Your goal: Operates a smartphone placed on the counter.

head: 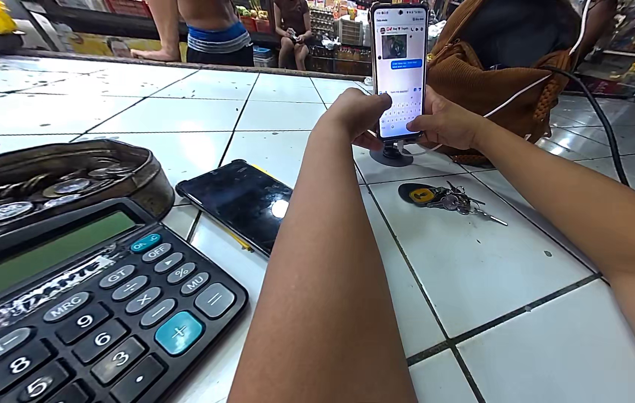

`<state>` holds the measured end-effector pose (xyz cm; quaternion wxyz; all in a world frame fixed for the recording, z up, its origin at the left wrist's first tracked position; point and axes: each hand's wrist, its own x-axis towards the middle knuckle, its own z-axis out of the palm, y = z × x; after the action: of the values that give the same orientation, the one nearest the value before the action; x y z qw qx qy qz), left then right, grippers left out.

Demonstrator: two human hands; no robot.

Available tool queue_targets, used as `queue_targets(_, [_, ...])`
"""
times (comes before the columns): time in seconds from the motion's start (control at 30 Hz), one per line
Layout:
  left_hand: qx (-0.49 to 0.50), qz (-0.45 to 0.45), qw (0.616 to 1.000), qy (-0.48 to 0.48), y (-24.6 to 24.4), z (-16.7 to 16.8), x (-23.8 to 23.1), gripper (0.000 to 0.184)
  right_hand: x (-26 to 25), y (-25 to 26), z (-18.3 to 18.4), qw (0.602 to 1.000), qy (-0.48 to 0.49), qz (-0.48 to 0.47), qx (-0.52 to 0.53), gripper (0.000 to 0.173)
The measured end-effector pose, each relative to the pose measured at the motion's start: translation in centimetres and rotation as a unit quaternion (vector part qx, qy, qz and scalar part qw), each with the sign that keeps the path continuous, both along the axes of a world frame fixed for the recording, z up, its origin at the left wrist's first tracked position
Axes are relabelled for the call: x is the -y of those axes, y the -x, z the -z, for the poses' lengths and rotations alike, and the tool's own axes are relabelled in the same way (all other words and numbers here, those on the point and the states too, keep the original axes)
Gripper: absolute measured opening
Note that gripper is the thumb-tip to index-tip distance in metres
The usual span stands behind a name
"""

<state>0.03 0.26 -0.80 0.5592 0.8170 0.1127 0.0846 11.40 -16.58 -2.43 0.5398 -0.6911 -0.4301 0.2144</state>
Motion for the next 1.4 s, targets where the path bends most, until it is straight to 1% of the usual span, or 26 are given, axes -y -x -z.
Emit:
queue_targets(0.17, [0.000,0.004,1.000,-0.005,0.12,-0.04,0.04,0.036,-0.02,0.11,-0.03,1.000,0.006,0.007,0.012,0.060])
queue_targets(0.33, [-0.002,0.007,1.000,-0.019,0.09,-0.05,0.06,0.025,0.05,0.00,0.00,1.000,0.009,0.005,0.016,0.060])
queue_targets(0.53, [0.001,0.011,1.000,-0.025,0.09,0.01,-0.03,0.019,0.06,-0.10,0.01,1.000,0.004,-0.001,0.010,0.061])
queue_targets(0.87, [0.002,0.017,1.000,-0.013,0.11,0.05,-0.10,0.020,0.09,-0.17,-0.15,1.000,0.002,-0.006,-0.013,0.054])
queue_targets(1.03, [0.012,0.031,0.999,-0.018,0.03,0.22,-0.24,0.022,0.04,0.02,-0.17,1.000,-0.002,-0.004,-0.014,0.053])
queue_targets(1.2, [0.021,0.033,0.998,-0.051,-0.01,0.34,-0.12,0.025,0.03,0.15,-0.10,1.000,0.000,0.000,-0.003,0.056])
queue_targets(1.4, [0.008,0.022,0.999,-0.027,0.10,0.25,-0.13,0.024,0.02,0.03,-0.05,1.000,-0.001,-0.005,-0.002,0.057])
